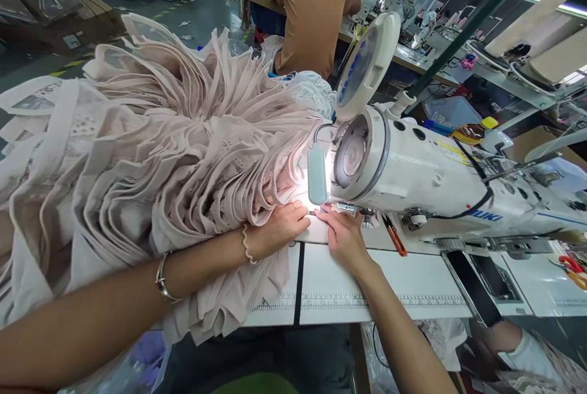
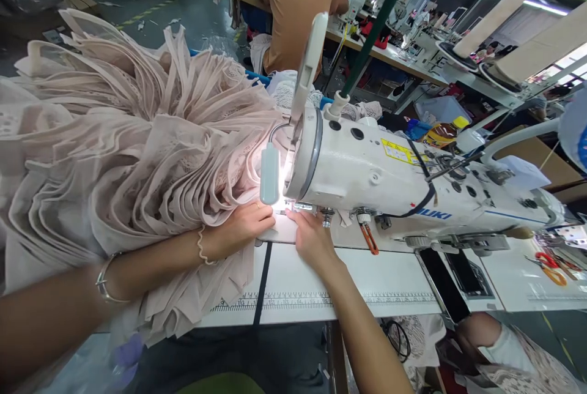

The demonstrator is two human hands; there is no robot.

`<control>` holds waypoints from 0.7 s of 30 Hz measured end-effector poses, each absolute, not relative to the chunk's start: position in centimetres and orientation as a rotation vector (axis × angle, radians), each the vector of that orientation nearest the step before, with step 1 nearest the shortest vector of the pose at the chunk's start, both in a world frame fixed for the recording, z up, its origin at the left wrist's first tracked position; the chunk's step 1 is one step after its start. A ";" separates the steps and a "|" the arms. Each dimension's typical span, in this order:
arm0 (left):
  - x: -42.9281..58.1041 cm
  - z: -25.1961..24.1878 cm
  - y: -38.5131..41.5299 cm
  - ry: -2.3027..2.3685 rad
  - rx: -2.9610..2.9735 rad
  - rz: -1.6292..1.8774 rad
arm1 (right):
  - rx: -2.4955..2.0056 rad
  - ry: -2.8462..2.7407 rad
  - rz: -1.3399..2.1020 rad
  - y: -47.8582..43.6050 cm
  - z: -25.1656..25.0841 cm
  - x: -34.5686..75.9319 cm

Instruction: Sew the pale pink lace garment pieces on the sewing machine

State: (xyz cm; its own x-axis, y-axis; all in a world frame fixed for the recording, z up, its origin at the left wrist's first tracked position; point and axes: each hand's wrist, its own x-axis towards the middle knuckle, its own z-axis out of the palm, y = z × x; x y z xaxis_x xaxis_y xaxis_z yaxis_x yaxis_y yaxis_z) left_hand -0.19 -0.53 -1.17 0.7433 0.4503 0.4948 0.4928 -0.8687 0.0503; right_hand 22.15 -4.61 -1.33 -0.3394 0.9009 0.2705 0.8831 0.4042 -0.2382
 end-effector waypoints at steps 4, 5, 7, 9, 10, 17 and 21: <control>0.1 -1.3 -0.4 -0.797 -2.865 -0.717 | -1.637 -2.373 0.082 -4.5 -1.2 22.0; 0.2 -1.3 -0.3 -0.802 -2.868 -0.697 | -1.666 -2.393 0.087 -4.5 -1.1 22.0; 0.2 -1.4 -0.3 -0.813 -2.876 -0.653 | -1.727 -2.432 0.101 -4.4 -0.9 21.8; 0.3 -1.3 -0.2 -0.832 -2.884 -0.609 | -1.780 -2.459 0.114 -4.3 -0.6 21.7; 0.4 -1.2 -0.2 -0.841 -2.889 -0.585 | -1.800 -2.468 0.119 -4.3 -0.5 21.7; 1.0 0.0 -1.1 -1.065 -2.899 -0.308 | -1.886 -2.458 0.118 -4.0 0.1 21.3; 1.0 -0.3 -1.9 -1.314 -2.795 -0.339 | -2.129 -2.376 0.089 -3.6 0.6 20.5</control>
